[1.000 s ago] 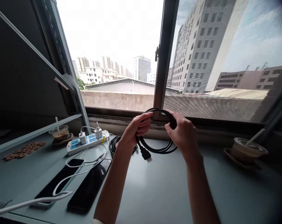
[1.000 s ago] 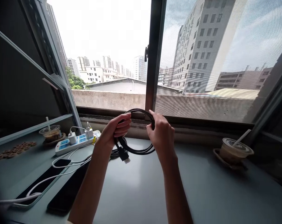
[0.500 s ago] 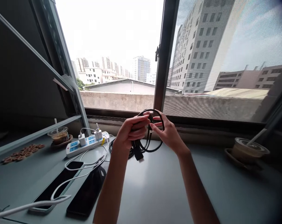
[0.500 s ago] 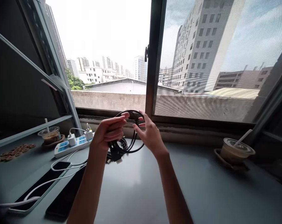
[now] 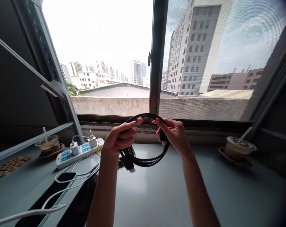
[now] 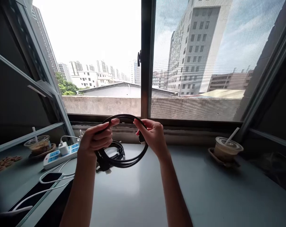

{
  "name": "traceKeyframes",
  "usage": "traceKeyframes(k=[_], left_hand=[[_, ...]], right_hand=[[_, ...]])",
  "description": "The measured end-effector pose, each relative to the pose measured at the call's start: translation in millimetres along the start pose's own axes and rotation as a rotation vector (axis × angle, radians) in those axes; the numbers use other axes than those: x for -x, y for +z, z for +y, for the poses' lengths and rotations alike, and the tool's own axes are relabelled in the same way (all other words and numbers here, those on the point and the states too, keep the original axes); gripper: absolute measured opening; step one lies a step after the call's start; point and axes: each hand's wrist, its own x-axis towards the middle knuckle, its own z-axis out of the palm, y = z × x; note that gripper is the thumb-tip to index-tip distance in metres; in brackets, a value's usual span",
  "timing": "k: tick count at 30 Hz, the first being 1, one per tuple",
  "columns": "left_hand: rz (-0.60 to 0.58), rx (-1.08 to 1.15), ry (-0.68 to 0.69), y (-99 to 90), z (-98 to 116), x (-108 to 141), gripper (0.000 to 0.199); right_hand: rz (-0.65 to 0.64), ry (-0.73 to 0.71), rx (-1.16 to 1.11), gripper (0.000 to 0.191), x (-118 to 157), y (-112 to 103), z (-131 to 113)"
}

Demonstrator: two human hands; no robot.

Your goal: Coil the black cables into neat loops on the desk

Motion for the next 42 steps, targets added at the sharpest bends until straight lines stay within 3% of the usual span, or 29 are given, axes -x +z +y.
traceKeyframes(k=[6, 11, 15, 17, 19, 22, 25, 30, 35, 38, 42], left_hand=[[0.28, -0.383, 0.056, -2.2, -5, -11, 0.036], [0.23, -0.326, 0.062, 11.7, -5, -10, 0.043], [0.323, -0.346, 0.078, 17.2, -6, -11, 0.04], [0.363, -0.334, 0.096, 16.4, -6, -12, 0.04], [0.37, -0.275, 0.107, 14.5, -5, -14, 0.04], [0.333, -0.151, 0.116, 11.3, -3, -15, 0.038], [0.293, -0.06, 0.112, 7.4, -4, -17, 0.036], [0.225, 0.08, 0.052, -7.0, -11, -25, 0.035], [0.144, 0.122, -0.013, -23.4, -17, -34, 0.034], [0.221, -0.069, -0.019, -33.4, -25, -42, 0.034], [0.353, -0.339, -0.087, -48.6, -41, -51, 0.034]], right_hand=[[-0.086, 0.126, -0.201, 0.045, 9, -7, -15], [-0.108, 0.098, -0.303, 0.043, 10, -8, -17], [-0.212, 0.034, -0.378, 0.049, 10, -9, -15], [-0.262, -0.031, -0.312, 0.051, 10, -9, -14], [-0.189, -0.148, -0.126, 0.053, 11, -7, -13], [0.065, -0.328, 0.225, 0.044, 9, -1, -9], [0.221, -0.394, 0.499, 0.037, 4, 2, -1], [0.213, -0.366, 0.647, 0.033, -3, -3, 15], [0.083, -0.261, 0.521, 0.036, -8, -9, 29], [0.052, -0.183, 0.47, 0.037, -13, -7, 42], [0.041, 0.024, 0.502, 0.033, -22, -1, 69]])
